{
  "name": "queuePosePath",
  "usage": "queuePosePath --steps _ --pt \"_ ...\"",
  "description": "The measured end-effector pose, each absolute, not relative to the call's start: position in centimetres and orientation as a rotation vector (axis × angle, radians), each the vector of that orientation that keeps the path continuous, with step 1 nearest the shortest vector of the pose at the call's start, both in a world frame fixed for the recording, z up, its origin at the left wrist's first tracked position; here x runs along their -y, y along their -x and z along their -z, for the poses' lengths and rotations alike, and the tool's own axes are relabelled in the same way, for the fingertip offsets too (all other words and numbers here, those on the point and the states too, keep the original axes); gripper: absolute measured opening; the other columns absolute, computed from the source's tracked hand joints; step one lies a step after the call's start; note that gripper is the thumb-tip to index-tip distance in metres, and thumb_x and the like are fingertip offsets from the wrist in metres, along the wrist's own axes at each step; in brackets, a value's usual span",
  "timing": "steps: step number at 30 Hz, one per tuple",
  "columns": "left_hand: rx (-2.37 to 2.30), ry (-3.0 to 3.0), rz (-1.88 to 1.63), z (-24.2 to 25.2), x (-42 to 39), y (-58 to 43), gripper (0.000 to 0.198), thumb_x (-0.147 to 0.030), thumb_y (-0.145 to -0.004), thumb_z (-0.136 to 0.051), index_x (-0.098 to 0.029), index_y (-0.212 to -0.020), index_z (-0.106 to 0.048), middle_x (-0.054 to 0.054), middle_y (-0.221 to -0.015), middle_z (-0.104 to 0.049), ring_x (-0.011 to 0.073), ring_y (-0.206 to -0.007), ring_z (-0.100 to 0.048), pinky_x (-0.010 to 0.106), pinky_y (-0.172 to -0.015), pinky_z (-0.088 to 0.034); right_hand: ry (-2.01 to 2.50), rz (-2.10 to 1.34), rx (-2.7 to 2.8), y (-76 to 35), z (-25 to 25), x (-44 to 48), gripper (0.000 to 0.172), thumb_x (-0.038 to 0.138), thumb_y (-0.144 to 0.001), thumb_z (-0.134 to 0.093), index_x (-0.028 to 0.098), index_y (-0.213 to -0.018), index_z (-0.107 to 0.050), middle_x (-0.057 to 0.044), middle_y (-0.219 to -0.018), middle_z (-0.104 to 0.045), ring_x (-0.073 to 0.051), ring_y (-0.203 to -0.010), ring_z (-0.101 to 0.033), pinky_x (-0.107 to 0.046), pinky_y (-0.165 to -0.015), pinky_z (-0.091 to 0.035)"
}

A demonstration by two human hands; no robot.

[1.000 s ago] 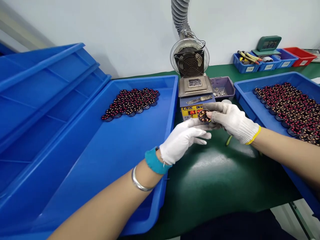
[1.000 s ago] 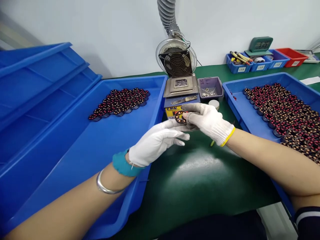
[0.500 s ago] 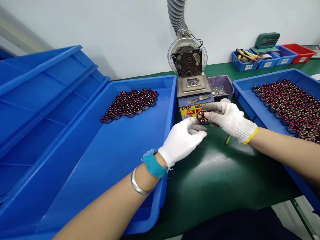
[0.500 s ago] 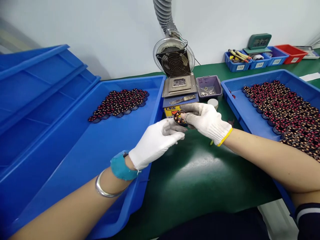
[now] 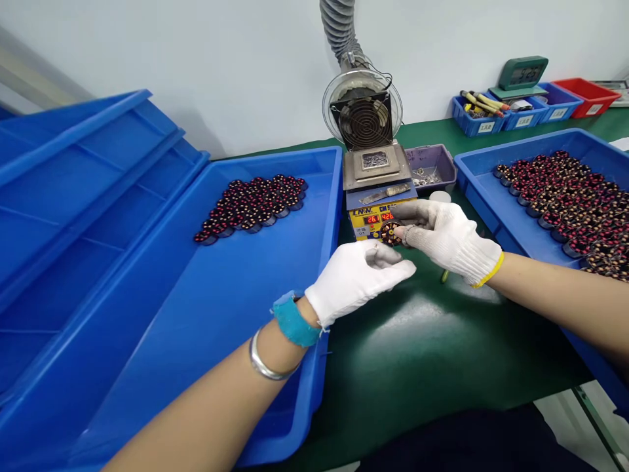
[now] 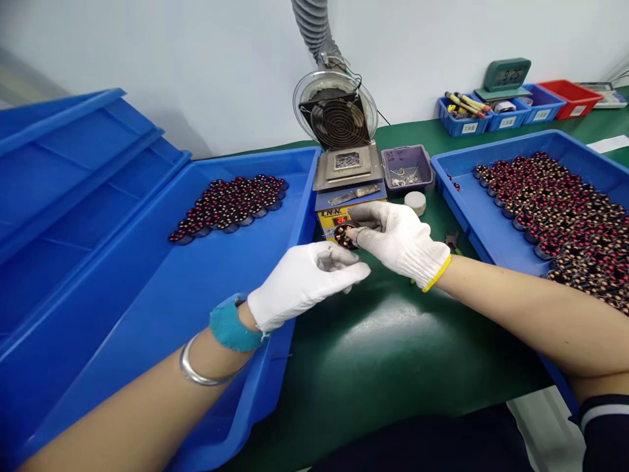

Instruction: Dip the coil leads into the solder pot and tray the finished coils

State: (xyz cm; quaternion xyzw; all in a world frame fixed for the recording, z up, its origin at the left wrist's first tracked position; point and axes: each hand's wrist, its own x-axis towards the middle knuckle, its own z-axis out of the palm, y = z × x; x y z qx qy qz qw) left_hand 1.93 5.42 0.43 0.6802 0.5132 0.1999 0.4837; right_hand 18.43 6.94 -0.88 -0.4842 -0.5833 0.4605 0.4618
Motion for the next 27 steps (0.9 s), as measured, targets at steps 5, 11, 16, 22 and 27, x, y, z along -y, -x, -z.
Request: queuePosePath --steps 5,11,16,22,27 --pt "-1.351 -1.761 -0.469 -0.6 -5.5 -1.5 0.039 -0.050 -0.058 -0.077 -0.015 -0.061 -0.059 0.001 -0.056 -0.060 0.0121 -0.049 -0.053 0.023 -0.045 -0.040 1.236 -1.085 1.452 -18.5 0.7 -6.9 0.033 0.018 -0.076 -0.065 0.014 -0.109 -0.065 -0.006 -0.104 -0.070 -0.017 -0.089 -0.068 -0.027 -0.079 -0.058" --pt "-1.259 -1.611 -0.646 0.9 -6.1 -1.8 0.029 -0.043 -0.075 -0.064 -0.014 -0.078 -0.062 0.001 -0.059 -0.062 0.0125 -0.049 -0.057 0.024 -0.047 -0.046 1.186 -1.044 1.545 -18.4 1.5 -6.8 0.035 0.019 -0.077 -0.063 0.015 -0.112 -0.064 -0.005 -0.105 -0.070 -0.017 -0.096 -0.066 -0.026 -0.085 -0.055" --pt "-1.296 -1.530 -0.965 -0.3 -5.9 -1.2 0.018 -0.031 -0.079 -0.058 -0.014 -0.077 -0.062 -0.001 -0.055 -0.060 0.0097 -0.040 -0.053 0.020 -0.038 -0.038 1.273 -0.873 1.651 -18.6 1.0 -6.7 0.031 0.021 -0.076 -0.064 0.017 -0.107 -0.067 -0.003 -0.101 -0.070 -0.017 -0.091 -0.067 -0.027 -0.082 -0.055" --pt "-1.471 -1.704 -1.267 -0.5 -6.5 -0.5 0.031 -0.045 -0.088 -0.046 -0.017 -0.083 -0.059 0.000 -0.065 -0.063 0.0117 -0.054 -0.059 0.022 -0.050 -0.043 1.276 -0.856 1.657 -18.5 0.8 -6.5 0.033 0.021 -0.076 -0.065 0.018 -0.108 -0.066 -0.003 -0.099 -0.070 -0.017 -0.087 -0.068 -0.027 -0.080 -0.056" --pt "-1.473 -2.154 -0.900 0.6 -6.1 -1.0 0.038 -0.046 -0.090 -0.045 -0.019 -0.065 -0.055 0.001 -0.059 -0.060 0.0140 -0.060 -0.057 0.025 -0.062 -0.043 1.298 -0.725 1.749 -18.9 0.9 -6.3 0.033 0.022 -0.076 -0.064 0.019 -0.109 -0.067 -0.002 -0.096 -0.071 -0.016 -0.083 -0.067 -0.027 -0.078 -0.055"
